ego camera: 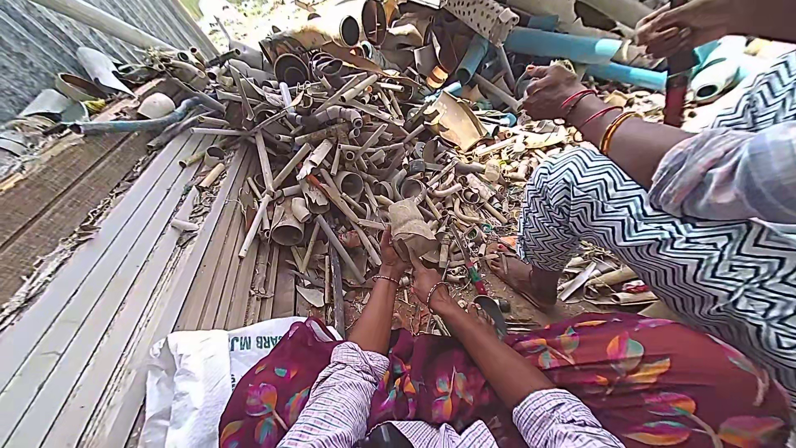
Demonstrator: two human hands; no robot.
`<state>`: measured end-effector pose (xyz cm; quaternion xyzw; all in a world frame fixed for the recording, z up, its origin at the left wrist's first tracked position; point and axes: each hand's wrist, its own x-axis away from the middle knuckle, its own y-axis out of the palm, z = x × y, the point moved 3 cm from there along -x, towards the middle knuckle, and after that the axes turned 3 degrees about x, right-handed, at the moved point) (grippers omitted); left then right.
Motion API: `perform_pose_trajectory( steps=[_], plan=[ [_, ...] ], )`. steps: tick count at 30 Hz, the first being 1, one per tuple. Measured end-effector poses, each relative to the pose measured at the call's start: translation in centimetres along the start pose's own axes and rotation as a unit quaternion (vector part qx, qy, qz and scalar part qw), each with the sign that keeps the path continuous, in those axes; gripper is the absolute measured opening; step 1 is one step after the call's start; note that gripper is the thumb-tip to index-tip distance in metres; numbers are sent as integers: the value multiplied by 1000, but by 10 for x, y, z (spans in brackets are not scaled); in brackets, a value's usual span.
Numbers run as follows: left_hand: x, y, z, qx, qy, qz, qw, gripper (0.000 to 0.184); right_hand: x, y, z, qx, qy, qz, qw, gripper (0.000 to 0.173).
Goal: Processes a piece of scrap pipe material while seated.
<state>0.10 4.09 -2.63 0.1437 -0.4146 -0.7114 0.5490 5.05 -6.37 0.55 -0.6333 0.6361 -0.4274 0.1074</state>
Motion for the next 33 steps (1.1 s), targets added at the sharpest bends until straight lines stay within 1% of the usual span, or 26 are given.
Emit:
perform_pose_trajectory(
  steps=[2, 5, 6, 9, 12, 13, 15, 17, 18, 22, 24, 26, 27, 29, 30, 31, 33],
  plan=[
    [-2, 2, -2, 29, -4, -32, 999, 42, -1, -5, 4, -7, 18, 3, 1000, 76],
    [3, 8, 1, 22, 20, -46, 998, 35, 5, -4, -5, -18, -15, 20, 1000, 67],
    [3, 7, 2, 17, 19, -45, 999, 34, 4, -4, -6, -14, -16, 13, 1000, 68],
    [-3, -1, -3, 27, 0, -44, 999, 41, -1, -4, 5, 22, 24, -3, 999, 77],
    [5, 6, -4, 0, 10, -42, 999, 38, 7, -5, -4, -6, 6, 9, 1000, 69],
    [8, 8, -2, -14, 18, -38, 999, 36, 9, -5, -7, -9, -5, 9, 1000, 68],
    [5, 6, -2, -13, 8, -19, 1000, 38, 4, -7, -2, 17, 3, -6, 1000, 74],
    [2, 4, -4, 6, -3, -29, 1000, 41, -1, -6, 6, 35, 16, -5, 999, 79],
    [0, 5, -4, 7, 3, -38, 999, 40, -1, -8, 6, 33, 15, -1, 999, 78],
    [7, 11, 5, -47, 46, -34, 997, 35, 8, -10, -7, 12, -29, -6, 1000, 66],
    [8, 6, 7, -58, 45, -46, 996, 39, 3, -6, 1, 39, 1, -14, 999, 69],
    [7, 9, 7, -55, 43, -44, 997, 38, 0, -7, 6, 33, 27, -13, 999, 73],
    [6, 10, 5, -52, 45, -40, 997, 37, 3, -8, 4, 10, 22, -10, 1000, 72],
    [6, 8, 6, -69, 47, -31, 996, 36, 9, -7, -5, -43, -14, -2, 999, 63],
    [6, 7, 7, -81, 44, -28, 995, 38, 8, -7, -6, -48, -19, -3, 999, 62],
    [5, 3, 6, -83, 38, -29, 995, 40, 6, -5, -3, -41, -11, -10, 999, 65],
    [1, 0, 3, -44, 25, -49, 998, 43, -1, -1, 5, -24, 21, -12, 999, 70]
  ],
)
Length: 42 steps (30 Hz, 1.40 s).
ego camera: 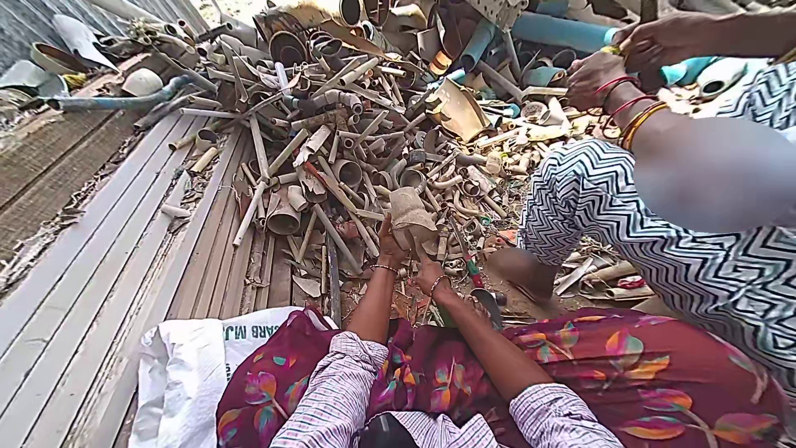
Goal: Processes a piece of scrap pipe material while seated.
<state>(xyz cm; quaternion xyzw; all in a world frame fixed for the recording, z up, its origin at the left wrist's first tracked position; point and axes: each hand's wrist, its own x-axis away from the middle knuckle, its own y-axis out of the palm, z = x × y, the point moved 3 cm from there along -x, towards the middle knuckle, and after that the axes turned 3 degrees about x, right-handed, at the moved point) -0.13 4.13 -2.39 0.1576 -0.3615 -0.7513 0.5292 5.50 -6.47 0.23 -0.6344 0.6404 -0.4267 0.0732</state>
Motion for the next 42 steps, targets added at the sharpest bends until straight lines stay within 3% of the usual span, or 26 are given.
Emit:
perform_pose_trajectory(
  steps=[5, 7, 9, 13, 17, 21, 26, 30, 34, 38, 42],
  plan=[
    [8, 9, 8, -63, 28, 51, 996, 39, 5, 0, -7, -74, -57, 3, 996, 63],
    [8, 4, 7, -36, 4, 41, 999, 44, 1, 0, -3, -38, -36, 7, 999, 66],
    [3, 9, 4, 9, -2, 39, 999, 37, 0, -1, 0, -33, -30, 25, 999, 67],
    [5, 7, 8, -34, 30, 36, 998, 39, 6, -1, -8, -21, -52, 10, 998, 64],
    [-1, 3, 8, 23, 26, 4, 999, 41, -1, -2, 3, 73, 14, 10, 997, 79],
    [2, 5, 11, -27, 56, 10, 998, 43, 8, -1, -10, 18, -58, -3, 998, 65],
    [-1, 1, 6, 23, 19, -4, 1000, 42, -5, -5, 6, 21, 2, 7, 1000, 68],
    [7, 4, 4, -53, 2, 15, 998, 40, 0, -1, -7, -53, -70, -7, 996, 62],
    [4, 2, 2, -6, 11, -15, 1000, 36, -9, -3, 0, 61, -12, -3, 998, 81],
    [3, 2, 3, -40, 52, -14, 998, 34, 5, -6, -15, 1, -79, -18, 997, 65],
    [3, 4, 2, -24, 29, -22, 999, 34, -13, -6, 6, 60, -14, -3, 998, 84]
  ],
)
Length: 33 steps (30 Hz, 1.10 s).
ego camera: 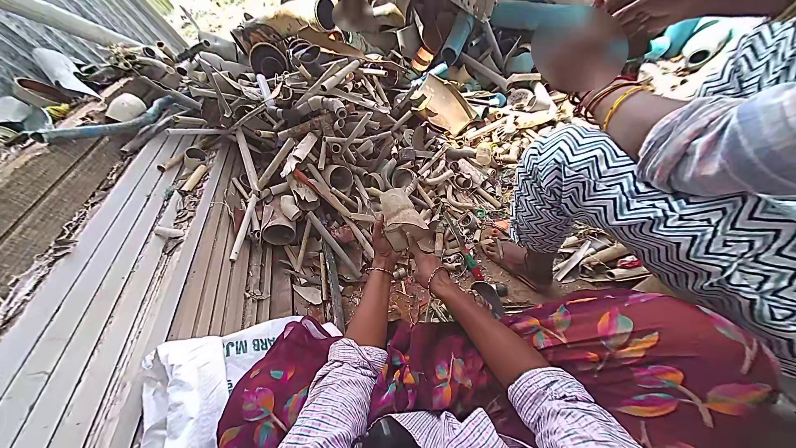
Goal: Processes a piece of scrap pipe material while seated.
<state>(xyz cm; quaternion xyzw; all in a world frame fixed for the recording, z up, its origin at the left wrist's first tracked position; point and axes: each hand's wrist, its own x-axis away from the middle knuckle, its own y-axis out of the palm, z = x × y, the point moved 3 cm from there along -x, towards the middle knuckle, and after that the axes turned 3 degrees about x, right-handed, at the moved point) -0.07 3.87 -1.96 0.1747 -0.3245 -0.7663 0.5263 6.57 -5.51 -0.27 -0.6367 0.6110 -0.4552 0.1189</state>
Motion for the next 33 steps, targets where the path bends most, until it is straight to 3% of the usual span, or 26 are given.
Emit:
perform_pose_trajectory(
  steps=[5, 10, 14, 19, 23, 27, 30, 33],
  plan=[
    [2, 2, -1, -55, 22, -8, 998, 37, 19, -5, -18, -9, -61, -15, 998, 70],
    [1, 10, -7, -17, -22, -19, 999, 36, 7, -4, 4, 49, 21, 3, 999, 82],
    [5, 12, -1, -119, 27, 13, 992, 42, 19, -1, -19, -17, -31, -9, 999, 77],
    [-2, 7, -9, -32, -23, 6, 999, 40, 8, 2, -1, 2, 2, 7, 1000, 81],
    [7, 4, 1, -70, 38, 21, 997, 39, 18, -1, -21, -75, -73, -12, 994, 70],
    [-3, -1, -6, 69, -1, -4, 998, 34, 7, 2, -7, -48, -33, -7, 998, 77],
    [4, 2, -1, -29, 41, 27, 998, 31, 18, 3, -18, -140, -77, -21, 987, 62],
    [-1, -6, -2, -25, 9, 14, 1000, 40, 14, 3, -13, -121, -59, -20, 991, 68]
  ],
)
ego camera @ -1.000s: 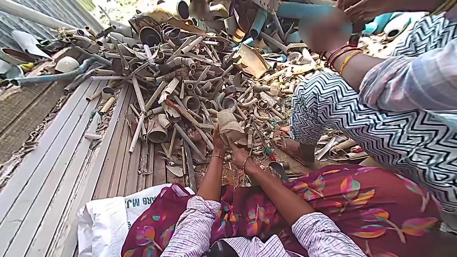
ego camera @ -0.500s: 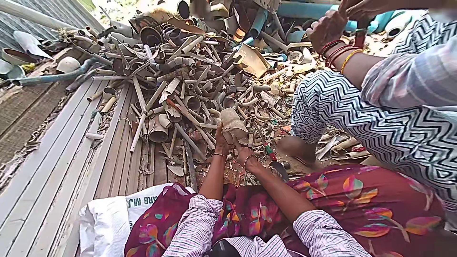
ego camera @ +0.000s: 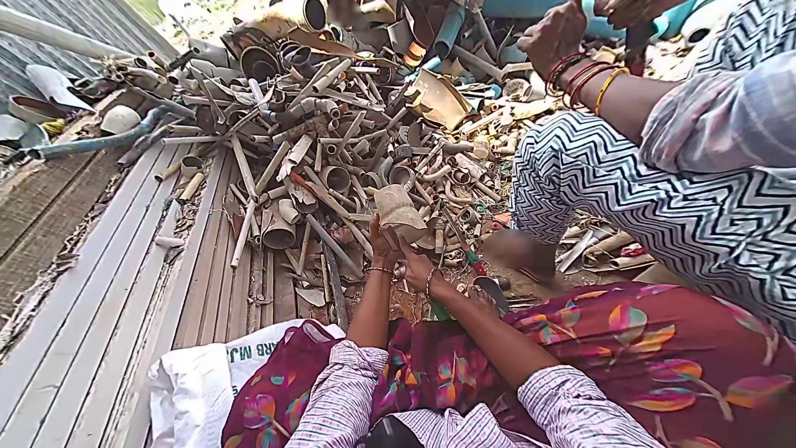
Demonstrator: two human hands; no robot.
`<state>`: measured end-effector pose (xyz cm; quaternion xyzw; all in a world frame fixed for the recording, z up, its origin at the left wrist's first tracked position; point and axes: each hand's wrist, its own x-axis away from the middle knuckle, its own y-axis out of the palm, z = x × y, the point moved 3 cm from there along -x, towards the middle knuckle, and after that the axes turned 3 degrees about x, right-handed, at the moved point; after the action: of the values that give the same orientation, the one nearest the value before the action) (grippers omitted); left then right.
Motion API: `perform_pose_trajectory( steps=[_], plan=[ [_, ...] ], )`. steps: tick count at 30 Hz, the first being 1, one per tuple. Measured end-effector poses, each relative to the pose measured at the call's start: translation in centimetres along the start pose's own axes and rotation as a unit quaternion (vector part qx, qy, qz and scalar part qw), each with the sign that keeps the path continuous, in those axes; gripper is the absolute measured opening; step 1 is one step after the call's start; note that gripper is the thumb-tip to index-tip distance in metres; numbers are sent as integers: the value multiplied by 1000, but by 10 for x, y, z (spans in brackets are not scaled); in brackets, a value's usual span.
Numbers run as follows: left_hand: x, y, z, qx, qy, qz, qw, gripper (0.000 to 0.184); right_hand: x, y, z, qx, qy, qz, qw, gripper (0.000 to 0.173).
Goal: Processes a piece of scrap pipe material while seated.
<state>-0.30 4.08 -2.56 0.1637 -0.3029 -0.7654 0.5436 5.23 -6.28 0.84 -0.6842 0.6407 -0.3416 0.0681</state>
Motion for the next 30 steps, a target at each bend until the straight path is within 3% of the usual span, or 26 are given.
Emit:
perform_pose_trajectory(
  steps=[2, 6, 10, 14, 19, 23, 26, 30],
  plan=[
    [-7, -1, -7, 51, -34, -15, 998, 44, -4, -1, 8, 5, 21, 12, 1000, 69],
    [9, 12, 4, -47, 25, -24, 998, 28, 7, -3, -6, -107, -15, -4, 994, 59],
    [4, 7, -1, -13, -25, -3, 1000, 38, 3, -1, 4, -36, 6, -3, 999, 63],
    [9, 12, 5, -35, 11, -12, 999, 31, 11, -2, -7, -139, -33, 1, 990, 60],
    [3, 4, -1, 3, -4, -24, 1000, 28, 4, 1, 2, -67, -4, -20, 998, 62],
    [10, 8, 5, -77, 0, -17, 997, 32, 6, 2, -2, -131, -20, -4, 991, 60],
    [9, 6, 6, -85, -36, -2, 996, 40, -1, 4, 7, -20, 0, 5, 1000, 65],
    [-2, 3, -3, -75, -67, 3, 995, 38, -13, -3, 29, 121, 93, 27, 988, 86]
  ],
)
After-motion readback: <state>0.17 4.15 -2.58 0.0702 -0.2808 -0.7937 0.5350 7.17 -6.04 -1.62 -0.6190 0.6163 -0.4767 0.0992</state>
